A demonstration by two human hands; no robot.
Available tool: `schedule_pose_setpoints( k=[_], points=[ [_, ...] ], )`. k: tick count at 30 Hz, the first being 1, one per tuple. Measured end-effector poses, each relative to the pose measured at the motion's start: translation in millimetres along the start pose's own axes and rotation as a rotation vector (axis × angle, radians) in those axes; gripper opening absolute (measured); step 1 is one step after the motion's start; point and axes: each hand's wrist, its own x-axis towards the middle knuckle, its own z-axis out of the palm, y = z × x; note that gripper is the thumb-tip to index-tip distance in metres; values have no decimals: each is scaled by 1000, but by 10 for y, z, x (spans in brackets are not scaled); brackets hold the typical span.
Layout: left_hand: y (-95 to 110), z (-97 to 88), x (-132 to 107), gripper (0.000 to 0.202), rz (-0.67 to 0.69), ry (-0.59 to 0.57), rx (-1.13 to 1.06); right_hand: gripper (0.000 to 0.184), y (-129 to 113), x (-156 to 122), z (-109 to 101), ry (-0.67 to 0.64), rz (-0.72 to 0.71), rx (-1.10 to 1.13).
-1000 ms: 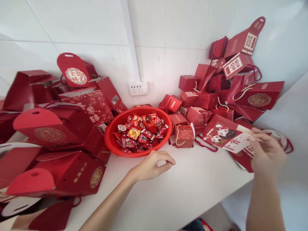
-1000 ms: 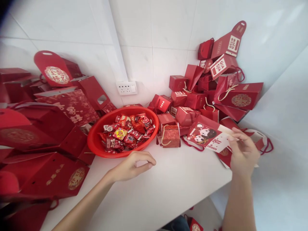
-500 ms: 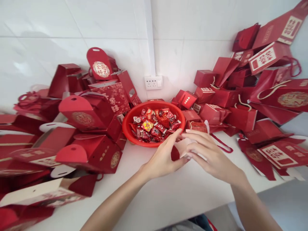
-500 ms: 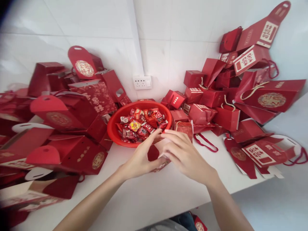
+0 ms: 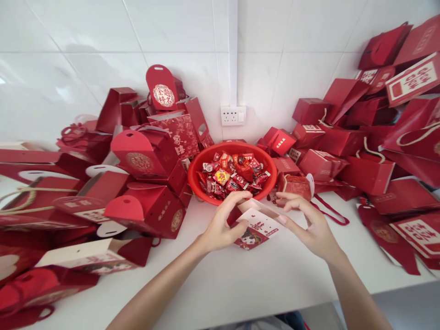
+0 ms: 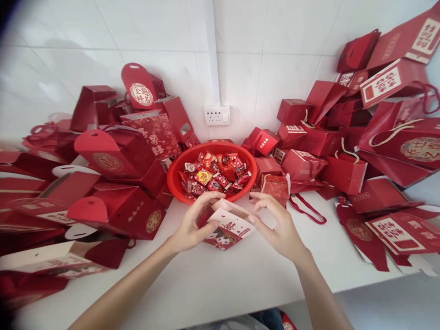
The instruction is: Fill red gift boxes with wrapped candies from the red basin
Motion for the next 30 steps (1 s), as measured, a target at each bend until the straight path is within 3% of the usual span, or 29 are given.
schedule_pose_setpoints(
  k=[4,11,20,26,30],
  points=[
    [109,-25,-46,35,39,34,51,12,-26,-4,121,25,21,100],
    [262,-12,-141,8,-32,119,95,8,-117,51,339,136,32,237],
    [253,-90,-361,25,-287,169,-38,14,-156,31,456,-131,113,309],
    [195,-270,-477,23,-331,149,28,27,-137,38,506,-341,151,378],
    [165,-277,-508,26,-339,150,-24,27,-99,84,524,-431,173,430]
  ],
)
